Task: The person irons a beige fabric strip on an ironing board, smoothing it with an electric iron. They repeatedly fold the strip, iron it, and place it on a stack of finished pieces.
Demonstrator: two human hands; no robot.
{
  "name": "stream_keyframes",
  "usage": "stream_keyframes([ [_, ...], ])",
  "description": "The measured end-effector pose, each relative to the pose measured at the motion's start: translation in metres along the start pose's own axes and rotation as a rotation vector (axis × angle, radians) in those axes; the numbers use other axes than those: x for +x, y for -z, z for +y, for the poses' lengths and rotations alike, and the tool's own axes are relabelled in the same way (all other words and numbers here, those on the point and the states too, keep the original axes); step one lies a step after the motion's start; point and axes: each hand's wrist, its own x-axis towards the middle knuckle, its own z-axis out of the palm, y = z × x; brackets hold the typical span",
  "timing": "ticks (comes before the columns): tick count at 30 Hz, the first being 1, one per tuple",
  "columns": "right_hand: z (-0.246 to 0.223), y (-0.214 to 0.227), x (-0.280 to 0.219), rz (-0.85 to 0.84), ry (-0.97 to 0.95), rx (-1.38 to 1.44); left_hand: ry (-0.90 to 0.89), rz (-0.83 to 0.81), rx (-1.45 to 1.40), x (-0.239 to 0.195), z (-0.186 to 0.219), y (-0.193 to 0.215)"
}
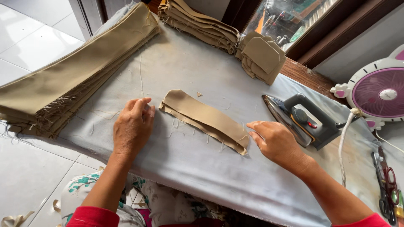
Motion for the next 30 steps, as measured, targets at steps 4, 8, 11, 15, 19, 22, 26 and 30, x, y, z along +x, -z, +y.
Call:
stream_keyframes([
  [4, 0.012, 0.011, 0.006, 0.086, -0.125, 0.026, -0.074, 0.006, 0.118, -0.001, -0.005, -0.008],
  [8, 0.074, 0.011, 0.0, 0.17, -0.256, -0.034, -0.075, -0.013, 0.123, 0.001, -0.005, -0.007],
  [11, 0.142, -0.001, -0.011, 0.301, -0.257, -0.482, -0.156, -0.016, 0.219, 0.003, 0.003, -0.004],
  [15, 0.17, 0.001, -0.011, -0.052, -0.748, -0.162, -0.253, -0.337, 0.256, 0.01, 0.015, 0.004],
  [19, 0.175, -0.003, 0.001, -0.353, -0.888, -0.081, -0.39, -0.336, 0.186, 0.01, 0.006, -0.005],
  [22, 0.152, 0.011, 0.016, -0.433, -0.901, -0.098, -0.383, -0.369, 0.039, 0.011, 0.002, 0.001],
  [26, 0.109, 0.04, 0.036, -0.445, -0.91, 0.101, -0.358, -0.341, 0.063, 0.01, 0.002, -0.007],
  [30, 0.052, 0.055, 0.049, -0.522, -0.814, 0.222, -0.324, -0.352, 0.093, 0.008, 0.004, -0.004],
])
